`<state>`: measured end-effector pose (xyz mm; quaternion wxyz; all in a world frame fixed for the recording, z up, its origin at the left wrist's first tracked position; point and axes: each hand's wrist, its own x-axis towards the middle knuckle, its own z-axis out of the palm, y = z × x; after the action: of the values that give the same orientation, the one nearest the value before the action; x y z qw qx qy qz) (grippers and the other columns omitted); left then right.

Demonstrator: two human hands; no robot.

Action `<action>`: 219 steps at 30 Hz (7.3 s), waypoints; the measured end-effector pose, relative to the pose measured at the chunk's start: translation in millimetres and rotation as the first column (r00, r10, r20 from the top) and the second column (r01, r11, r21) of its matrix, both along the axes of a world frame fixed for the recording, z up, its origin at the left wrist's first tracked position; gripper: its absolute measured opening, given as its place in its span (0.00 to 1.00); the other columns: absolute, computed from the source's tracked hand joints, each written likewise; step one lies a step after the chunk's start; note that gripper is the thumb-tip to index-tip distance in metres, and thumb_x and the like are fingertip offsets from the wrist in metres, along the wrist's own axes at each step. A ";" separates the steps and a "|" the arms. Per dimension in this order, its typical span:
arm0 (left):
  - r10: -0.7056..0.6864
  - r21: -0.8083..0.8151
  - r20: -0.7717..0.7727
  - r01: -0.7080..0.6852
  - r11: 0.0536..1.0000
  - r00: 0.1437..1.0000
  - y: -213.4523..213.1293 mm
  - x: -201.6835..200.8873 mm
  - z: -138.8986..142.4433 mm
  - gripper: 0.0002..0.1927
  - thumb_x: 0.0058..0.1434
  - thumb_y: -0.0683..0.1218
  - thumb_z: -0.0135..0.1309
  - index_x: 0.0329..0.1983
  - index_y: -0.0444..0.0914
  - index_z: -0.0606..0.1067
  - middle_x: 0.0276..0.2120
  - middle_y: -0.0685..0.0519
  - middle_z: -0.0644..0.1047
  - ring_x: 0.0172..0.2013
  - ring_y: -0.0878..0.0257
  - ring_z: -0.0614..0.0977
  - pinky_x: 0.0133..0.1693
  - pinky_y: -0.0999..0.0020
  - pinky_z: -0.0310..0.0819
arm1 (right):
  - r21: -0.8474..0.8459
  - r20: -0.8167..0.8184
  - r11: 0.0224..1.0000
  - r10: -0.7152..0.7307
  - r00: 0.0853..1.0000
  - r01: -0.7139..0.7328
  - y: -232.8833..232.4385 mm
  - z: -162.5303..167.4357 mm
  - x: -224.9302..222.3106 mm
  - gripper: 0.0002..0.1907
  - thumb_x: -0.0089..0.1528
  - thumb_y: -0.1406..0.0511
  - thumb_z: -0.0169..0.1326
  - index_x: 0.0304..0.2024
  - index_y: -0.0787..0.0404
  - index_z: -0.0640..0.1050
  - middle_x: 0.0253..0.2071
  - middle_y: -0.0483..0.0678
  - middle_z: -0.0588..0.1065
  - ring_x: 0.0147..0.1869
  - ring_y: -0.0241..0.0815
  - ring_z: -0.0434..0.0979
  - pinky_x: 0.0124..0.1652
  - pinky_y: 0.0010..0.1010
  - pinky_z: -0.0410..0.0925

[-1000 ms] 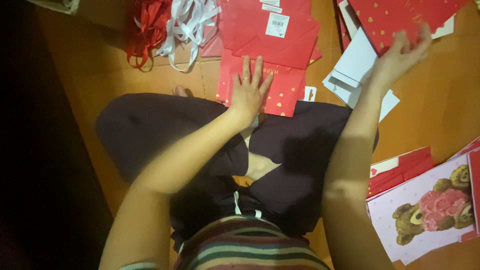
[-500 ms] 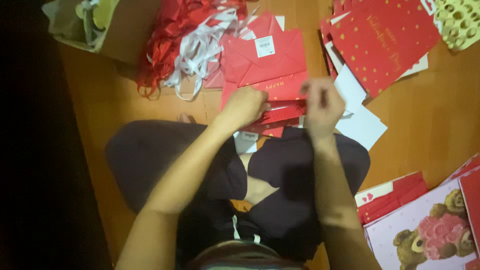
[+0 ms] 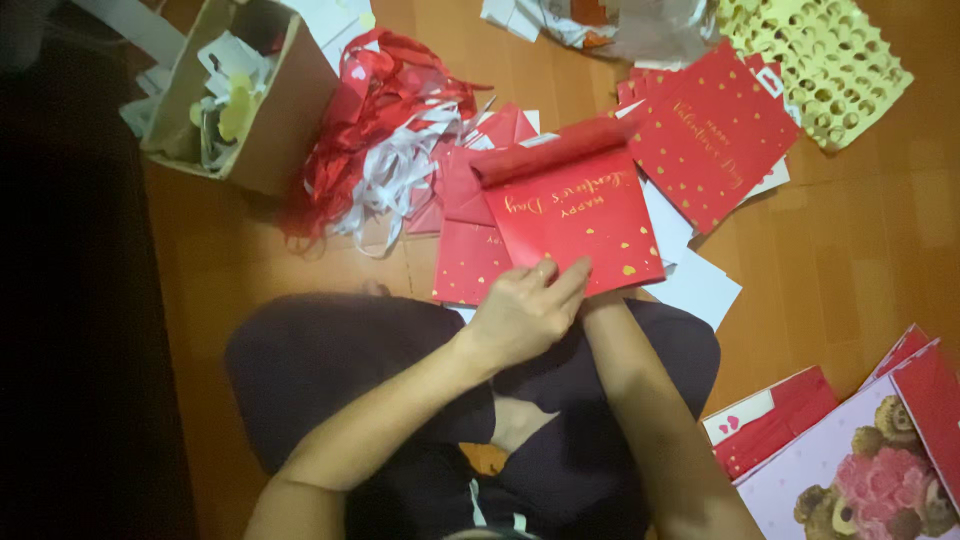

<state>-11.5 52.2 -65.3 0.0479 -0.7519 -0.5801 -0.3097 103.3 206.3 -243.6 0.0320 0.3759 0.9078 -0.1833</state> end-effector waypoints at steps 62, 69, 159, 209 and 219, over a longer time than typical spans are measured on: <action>0.186 -0.103 0.181 -0.169 0.980 0.966 27.0 -25.1 26.7 0.13 0.63 0.39 0.63 0.51 0.41 0.81 0.39 0.50 0.81 0.39 0.53 0.82 0.42 0.58 0.74 | -0.080 0.308 0.905 -0.375 0.874 0.417 66.6 29.1 303.0 0.65 0.48 0.50 0.71 0.79 0.57 0.50 0.71 0.64 0.61 0.75 0.67 0.56 0.67 0.67 0.48; 0.190 -0.113 0.327 -0.162 0.980 0.926 21.5 -34.6 18.1 0.15 0.60 0.34 0.58 0.50 0.36 0.77 0.48 0.47 0.79 0.46 0.49 0.82 0.49 0.56 0.76 | 0.010 -0.051 0.930 -0.367 0.929 0.368 63.8 88.6 293.9 0.62 0.45 0.54 0.74 0.76 0.61 0.57 0.71 0.61 0.66 0.74 0.56 0.65 0.66 0.59 0.56; 0.236 -0.358 0.789 0.112 0.927 0.567 54.2 -98.3 -73.9 0.41 0.50 0.37 0.73 0.67 0.43 0.69 0.59 0.51 0.76 0.54 0.61 0.79 0.58 0.62 0.76 | -0.607 -0.736 0.766 -0.442 0.514 -0.211 44.8 44.2 49.3 0.52 0.53 0.75 0.70 0.75 0.54 0.58 0.64 0.49 0.70 0.70 0.43 0.71 0.67 0.39 0.68; 0.412 -0.418 0.903 0.029 0.908 0.119 89.4 -74.1 -129.8 0.14 0.66 0.49 0.62 0.51 0.36 0.81 0.32 0.56 0.84 0.30 0.70 0.77 0.34 0.71 0.70 | -0.686 -0.624 0.674 -0.739 0.255 0.273 49.1 32.3 28.5 0.27 0.72 0.66 0.57 0.72 0.62 0.67 0.64 0.57 0.75 0.56 0.44 0.77 0.58 0.32 0.71; 0.006 -0.831 -0.300 -0.264 0.489 0.954 36.0 -3.3 -139.4 0.54 0.53 0.55 0.64 0.77 0.52 0.46 0.76 0.44 0.41 0.74 0.41 0.42 0.65 0.25 0.40 | -0.475 -0.838 0.632 -0.537 -0.095 0.612 119.6 8.1 137.9 0.36 0.74 0.71 0.53 0.77 0.62 0.48 0.77 0.59 0.53 0.78 0.54 0.64 0.74 0.43 0.59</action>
<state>-14.9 88.2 -204.7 -0.2349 -0.6596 -0.7027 0.1263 241.2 326.0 -235.5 -0.6168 0.5311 0.4741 -0.3357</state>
